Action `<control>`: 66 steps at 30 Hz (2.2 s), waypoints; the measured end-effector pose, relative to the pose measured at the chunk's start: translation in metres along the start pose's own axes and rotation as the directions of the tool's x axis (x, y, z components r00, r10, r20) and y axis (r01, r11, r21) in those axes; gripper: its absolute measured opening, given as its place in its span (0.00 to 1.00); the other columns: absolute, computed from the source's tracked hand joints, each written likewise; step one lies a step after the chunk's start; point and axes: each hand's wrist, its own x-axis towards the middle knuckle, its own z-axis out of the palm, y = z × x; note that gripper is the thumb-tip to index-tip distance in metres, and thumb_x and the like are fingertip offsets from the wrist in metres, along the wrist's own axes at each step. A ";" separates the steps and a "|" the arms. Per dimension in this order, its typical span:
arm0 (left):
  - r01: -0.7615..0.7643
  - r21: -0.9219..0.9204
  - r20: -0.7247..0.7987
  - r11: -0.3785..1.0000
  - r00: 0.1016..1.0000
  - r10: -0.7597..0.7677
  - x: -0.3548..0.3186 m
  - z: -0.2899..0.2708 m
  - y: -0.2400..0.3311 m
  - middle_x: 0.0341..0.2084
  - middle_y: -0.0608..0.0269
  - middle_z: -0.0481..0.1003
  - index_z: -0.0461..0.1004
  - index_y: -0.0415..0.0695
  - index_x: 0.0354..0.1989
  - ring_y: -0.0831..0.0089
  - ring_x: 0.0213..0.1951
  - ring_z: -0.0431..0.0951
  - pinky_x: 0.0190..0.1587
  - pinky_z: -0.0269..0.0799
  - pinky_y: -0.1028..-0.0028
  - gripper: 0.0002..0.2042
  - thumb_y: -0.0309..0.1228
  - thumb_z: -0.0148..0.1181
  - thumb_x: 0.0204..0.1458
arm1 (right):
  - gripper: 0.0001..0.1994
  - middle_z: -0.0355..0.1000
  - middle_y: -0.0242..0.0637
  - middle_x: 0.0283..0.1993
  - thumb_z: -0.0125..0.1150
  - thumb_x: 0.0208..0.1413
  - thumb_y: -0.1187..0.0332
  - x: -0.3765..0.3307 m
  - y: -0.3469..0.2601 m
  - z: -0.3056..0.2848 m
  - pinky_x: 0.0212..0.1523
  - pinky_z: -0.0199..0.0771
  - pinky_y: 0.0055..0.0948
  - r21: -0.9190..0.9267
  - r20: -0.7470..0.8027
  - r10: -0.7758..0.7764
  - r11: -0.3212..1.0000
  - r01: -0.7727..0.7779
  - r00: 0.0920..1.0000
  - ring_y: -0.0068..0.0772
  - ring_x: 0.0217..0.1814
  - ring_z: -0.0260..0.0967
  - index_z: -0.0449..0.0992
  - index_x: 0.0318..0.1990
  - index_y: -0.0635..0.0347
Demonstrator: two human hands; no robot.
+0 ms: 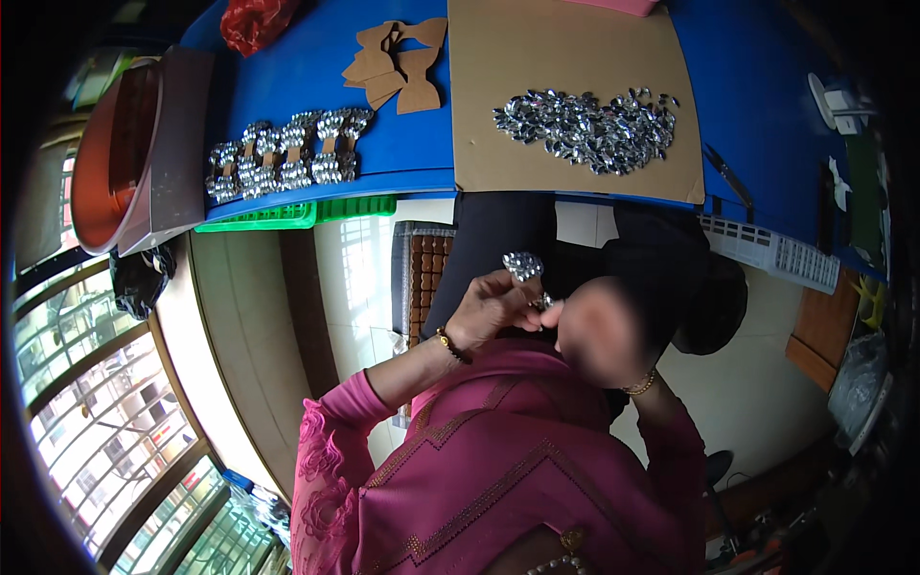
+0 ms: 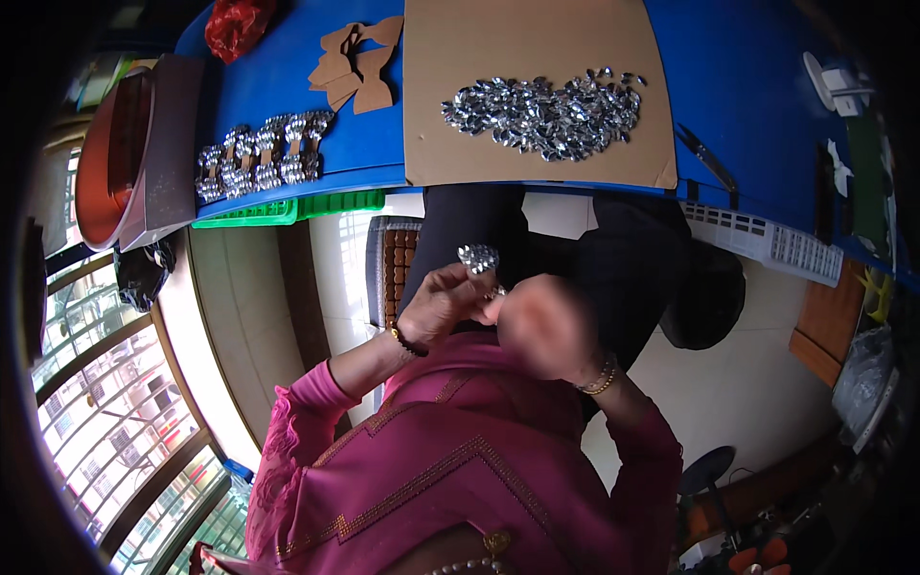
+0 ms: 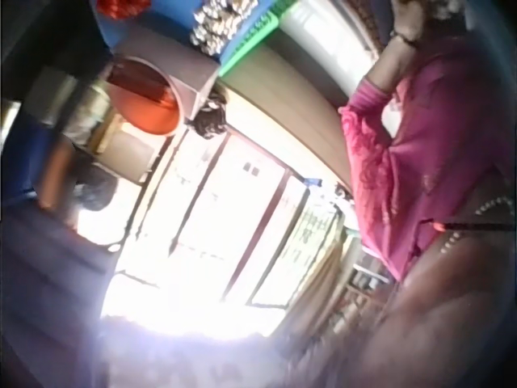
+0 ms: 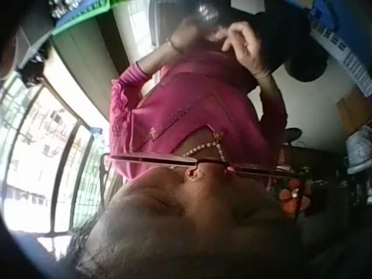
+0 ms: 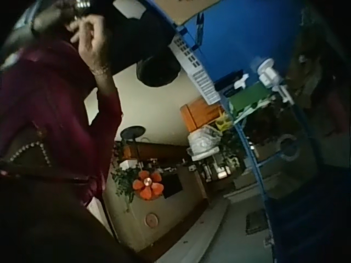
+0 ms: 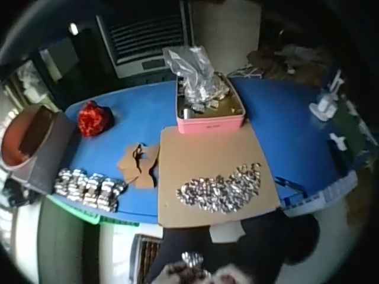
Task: The person sews rhinestones onto a shaped leather cutout using a needle and thread by hand, pulling the thread through the gems to secure them onto the material.
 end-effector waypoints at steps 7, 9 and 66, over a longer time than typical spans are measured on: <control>-0.317 0.001 -0.219 0.948 0.925 0.310 0.003 -0.022 0.020 0.21 0.63 0.74 0.72 0.38 0.34 0.75 0.21 0.76 0.25 0.75 0.78 0.06 0.29 0.52 0.56 | 0.06 0.68 0.35 0.22 0.45 0.61 0.73 -0.030 0.018 -0.055 0.22 0.62 0.16 -0.085 -0.225 0.171 0.977 -0.194 0.959 0.18 0.18 0.62 0.65 0.33 0.65; -0.322 0.071 -0.192 0.944 0.924 0.330 0.005 -0.015 0.011 0.20 0.64 0.74 0.71 0.39 0.33 0.76 0.21 0.76 0.25 0.74 0.79 0.06 0.29 0.52 0.57 | 0.04 0.67 0.33 0.21 0.47 0.59 0.73 -0.032 0.033 -0.053 0.21 0.61 0.16 -0.481 -0.245 0.046 0.861 -0.163 0.968 0.17 0.18 0.62 0.66 0.33 0.64; -0.651 0.697 0.197 0.302 0.579 0.792 0.018 0.002 0.002 0.30 0.58 0.71 0.75 0.37 0.33 0.71 0.30 0.74 0.35 0.69 0.78 0.09 0.15 0.62 0.41 | 0.09 0.68 0.29 0.25 0.52 0.55 0.75 0.005 0.040 -0.033 0.20 0.60 0.14 -0.458 -0.286 0.036 0.872 -0.170 0.957 0.11 0.18 0.59 0.69 0.43 0.65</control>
